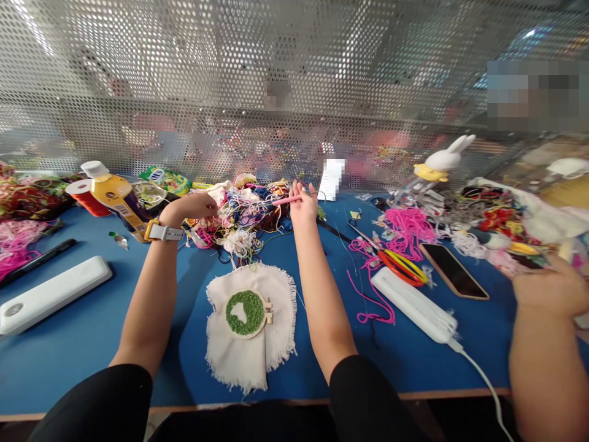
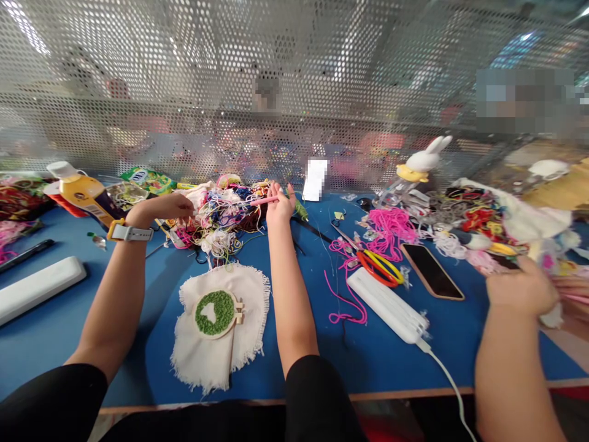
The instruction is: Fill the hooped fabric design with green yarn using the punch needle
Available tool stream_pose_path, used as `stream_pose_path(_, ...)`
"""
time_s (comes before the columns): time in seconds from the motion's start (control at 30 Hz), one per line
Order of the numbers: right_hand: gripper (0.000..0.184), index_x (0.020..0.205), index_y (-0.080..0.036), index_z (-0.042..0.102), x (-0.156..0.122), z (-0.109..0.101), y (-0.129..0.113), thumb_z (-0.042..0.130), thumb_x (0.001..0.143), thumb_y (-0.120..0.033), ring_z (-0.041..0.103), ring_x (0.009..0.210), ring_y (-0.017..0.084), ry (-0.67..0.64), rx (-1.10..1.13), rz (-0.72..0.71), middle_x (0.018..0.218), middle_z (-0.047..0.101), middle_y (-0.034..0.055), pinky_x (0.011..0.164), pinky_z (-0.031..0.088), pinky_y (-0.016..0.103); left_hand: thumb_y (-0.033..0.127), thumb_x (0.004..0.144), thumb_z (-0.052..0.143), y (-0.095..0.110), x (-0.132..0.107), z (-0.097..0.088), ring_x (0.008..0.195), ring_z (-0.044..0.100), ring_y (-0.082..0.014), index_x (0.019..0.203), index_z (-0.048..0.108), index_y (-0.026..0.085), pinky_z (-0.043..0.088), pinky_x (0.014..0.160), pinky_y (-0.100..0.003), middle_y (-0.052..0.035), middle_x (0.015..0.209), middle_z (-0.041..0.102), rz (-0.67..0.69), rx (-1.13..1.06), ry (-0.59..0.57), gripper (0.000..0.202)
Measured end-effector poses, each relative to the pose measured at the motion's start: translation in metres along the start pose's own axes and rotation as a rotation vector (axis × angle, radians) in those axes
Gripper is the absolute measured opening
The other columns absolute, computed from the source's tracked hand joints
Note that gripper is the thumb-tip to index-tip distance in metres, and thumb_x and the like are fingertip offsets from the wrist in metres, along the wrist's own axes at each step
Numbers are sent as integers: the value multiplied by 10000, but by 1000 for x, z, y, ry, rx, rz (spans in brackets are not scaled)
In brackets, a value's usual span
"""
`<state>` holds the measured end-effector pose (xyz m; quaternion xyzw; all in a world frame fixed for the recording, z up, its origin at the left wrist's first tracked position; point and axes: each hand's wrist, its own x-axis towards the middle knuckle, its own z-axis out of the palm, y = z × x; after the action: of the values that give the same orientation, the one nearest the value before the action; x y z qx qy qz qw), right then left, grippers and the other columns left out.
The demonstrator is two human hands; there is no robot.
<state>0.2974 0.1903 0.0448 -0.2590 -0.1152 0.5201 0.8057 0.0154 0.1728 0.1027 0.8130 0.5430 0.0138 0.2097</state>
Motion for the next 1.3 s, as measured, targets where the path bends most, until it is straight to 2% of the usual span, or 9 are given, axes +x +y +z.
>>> stream_pose_path(0.13,368,1097,-255,471,4,-1,-2,331,871,0,635,635,58,22,-1,0,738,604,-60,680,528,235,200,655,518,-5,-2,-2,594,628,-149,651,671,178,426,534,-186,-2,610,692,6,15,-19,155)
stream_pose_path(0.23,173,1070,-183,519,9,-3,-2,396,948,-169,561,555,64,52,-6,-4,743,581,-33,561,499,214,167,682,512,-7,-4,-4,596,632,-146,668,659,170,431,534,-184,-3,626,689,-17,37,-20,148)
stream_pose_path(0.37,247,1008,-149,547,11,-3,0,406,961,-347,507,505,60,71,-21,-1,695,549,-34,511,476,209,172,787,543,-5,-7,-5,600,619,-137,675,641,158,452,555,-203,-2,625,659,-70,85,-54,148)
stream_pose_path(0.57,326,933,-251,506,7,0,2,197,1000,-327,427,393,56,43,-39,10,502,385,-99,497,462,181,315,907,526,-8,-6,-4,897,611,-177,1096,570,141,533,769,-363,-72,1084,601,-129,134,-109,260)
stream_pose_path(0.7,332,902,-240,495,4,2,3,191,1004,-329,419,389,62,27,-32,14,485,363,-100,496,458,185,289,842,603,-11,-5,-4,800,620,-186,874,648,141,508,712,-301,-43,876,656,-87,134,16,159)
stream_pose_path(0.8,344,908,-199,505,1,5,6,203,1006,-331,431,406,69,19,-15,25,499,382,-91,509,464,213,259,782,617,0,-4,-2,742,607,-183,730,661,152,443,681,-248,-30,710,660,38,91,210,127)
stream_pose_path(0.93,332,879,-144,537,-6,11,14,333,980,-386,488,469,78,-16,-6,53,570,477,-61,557,481,251,332,856,494,32,5,13,863,594,-176,1030,638,142,430,747,-255,-87,985,670,238,-39,410,296)
stream_pose_path(1.17,355,746,-211,487,-16,19,21,238,995,-254,502,456,85,-77,-40,87,465,425,-88,643,536,286,299,888,512,73,31,57,656,600,-112,1040,611,134,452,570,-204,-34,787,659,378,-228,303,246)
stream_pose_path(1.3,274,770,-214,516,-15,18,21,334,967,-270,510,460,71,-71,-78,84,481,434,-96,605,523,239,302,919,499,76,35,65,773,622,-147,1047,587,119,528,685,-308,-57,939,635,314,-267,275,240)
